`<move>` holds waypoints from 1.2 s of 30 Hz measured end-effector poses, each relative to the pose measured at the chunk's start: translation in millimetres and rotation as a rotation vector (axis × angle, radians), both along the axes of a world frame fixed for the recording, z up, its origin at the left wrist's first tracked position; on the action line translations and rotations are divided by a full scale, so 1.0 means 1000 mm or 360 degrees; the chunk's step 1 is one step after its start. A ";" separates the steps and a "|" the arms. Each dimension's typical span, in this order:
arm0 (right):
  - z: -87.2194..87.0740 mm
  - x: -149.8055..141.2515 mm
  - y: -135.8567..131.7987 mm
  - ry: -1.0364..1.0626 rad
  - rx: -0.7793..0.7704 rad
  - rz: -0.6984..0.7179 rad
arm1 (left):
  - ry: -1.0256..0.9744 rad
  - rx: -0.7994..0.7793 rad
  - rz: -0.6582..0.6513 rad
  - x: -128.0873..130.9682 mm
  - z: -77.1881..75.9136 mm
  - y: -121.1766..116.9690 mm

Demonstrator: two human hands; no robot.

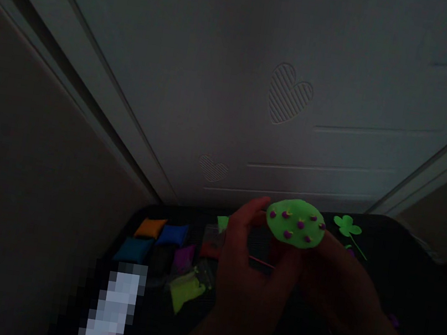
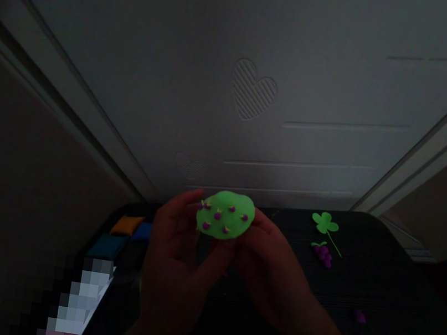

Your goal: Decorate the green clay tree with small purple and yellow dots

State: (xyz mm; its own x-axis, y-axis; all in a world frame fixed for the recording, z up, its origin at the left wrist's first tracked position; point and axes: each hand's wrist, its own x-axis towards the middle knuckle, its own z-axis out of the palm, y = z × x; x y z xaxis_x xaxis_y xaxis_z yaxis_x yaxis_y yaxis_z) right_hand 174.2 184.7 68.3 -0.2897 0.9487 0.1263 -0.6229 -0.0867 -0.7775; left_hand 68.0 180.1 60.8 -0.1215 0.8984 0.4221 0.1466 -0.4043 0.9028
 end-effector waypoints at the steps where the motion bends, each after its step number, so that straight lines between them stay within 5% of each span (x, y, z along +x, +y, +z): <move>1: 0.001 0.000 0.000 0.0022 0.0008 0.0001 | 0.0001 0.0017 -0.0026 0.000 0.000 -0.001; 5: 0.005 0.001 -0.002 0.0083 0.0005 0.0025 | -0.0011 0.0026 -0.0123 -0.005 0.006 -0.004; 11: 0.004 0.000 -0.001 0.0031 -0.0089 -0.0070 | -0.0222 0.0096 0.0057 -0.021 0.021 -0.005; 15: 0.002 -0.003 -0.004 -0.0069 -0.0148 -0.0111 | -0.0134 0.0089 -0.0134 -0.030 0.026 -0.008; 23: -0.003 -0.005 -0.004 -0.0254 -0.0169 -0.0138 | -0.0119 -0.0029 -0.0335 -0.028 0.031 -0.013; 27: -0.006 -0.005 -0.003 -0.0296 -0.0094 -0.0153 | -0.0218 -0.0047 -0.0134 -0.024 0.032 -0.013; 36: -0.009 -0.003 -0.004 -0.0289 -0.0048 -0.0166 | 0.0018 0.0078 -0.0227 -0.029 0.031 -0.010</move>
